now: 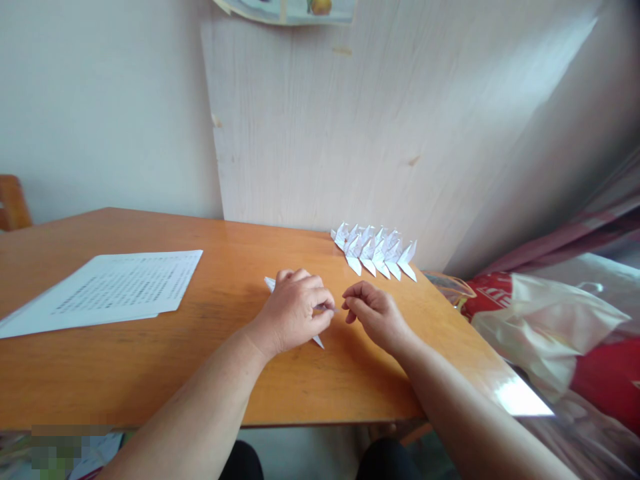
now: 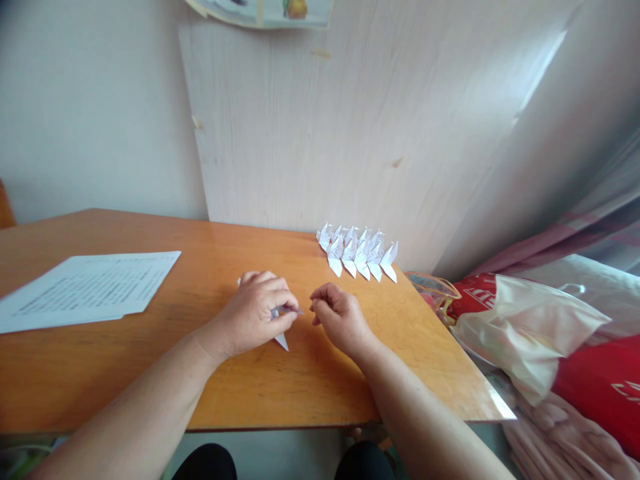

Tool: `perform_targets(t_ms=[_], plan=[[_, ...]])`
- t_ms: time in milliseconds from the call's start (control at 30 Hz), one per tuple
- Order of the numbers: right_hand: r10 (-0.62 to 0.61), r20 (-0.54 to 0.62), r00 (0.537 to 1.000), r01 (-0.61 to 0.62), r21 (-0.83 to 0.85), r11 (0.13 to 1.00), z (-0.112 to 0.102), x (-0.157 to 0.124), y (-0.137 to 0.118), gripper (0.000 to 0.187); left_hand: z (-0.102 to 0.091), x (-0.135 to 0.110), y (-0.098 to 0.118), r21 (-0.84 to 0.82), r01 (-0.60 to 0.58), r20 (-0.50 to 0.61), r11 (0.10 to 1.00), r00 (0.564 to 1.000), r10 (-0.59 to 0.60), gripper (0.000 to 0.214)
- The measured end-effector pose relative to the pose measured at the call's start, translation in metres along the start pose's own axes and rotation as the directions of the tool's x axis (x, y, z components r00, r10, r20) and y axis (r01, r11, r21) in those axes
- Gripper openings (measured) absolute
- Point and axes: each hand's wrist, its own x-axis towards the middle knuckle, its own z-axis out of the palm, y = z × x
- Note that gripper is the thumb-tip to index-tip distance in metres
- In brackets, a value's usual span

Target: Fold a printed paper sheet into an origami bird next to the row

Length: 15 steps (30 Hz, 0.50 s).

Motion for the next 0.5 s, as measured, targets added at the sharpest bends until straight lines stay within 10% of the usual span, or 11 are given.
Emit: perform_targets(t_ms=[500], plan=[[-0.045, 0.088, 0.995, 0.061, -0.182, 0.981, 0.003, -0.003, 0.007, 0.013, -0.009, -0.003, -0.03, -0.21, 0.382, 0.068, 0.9, 0.924, -0.376, 0.01]])
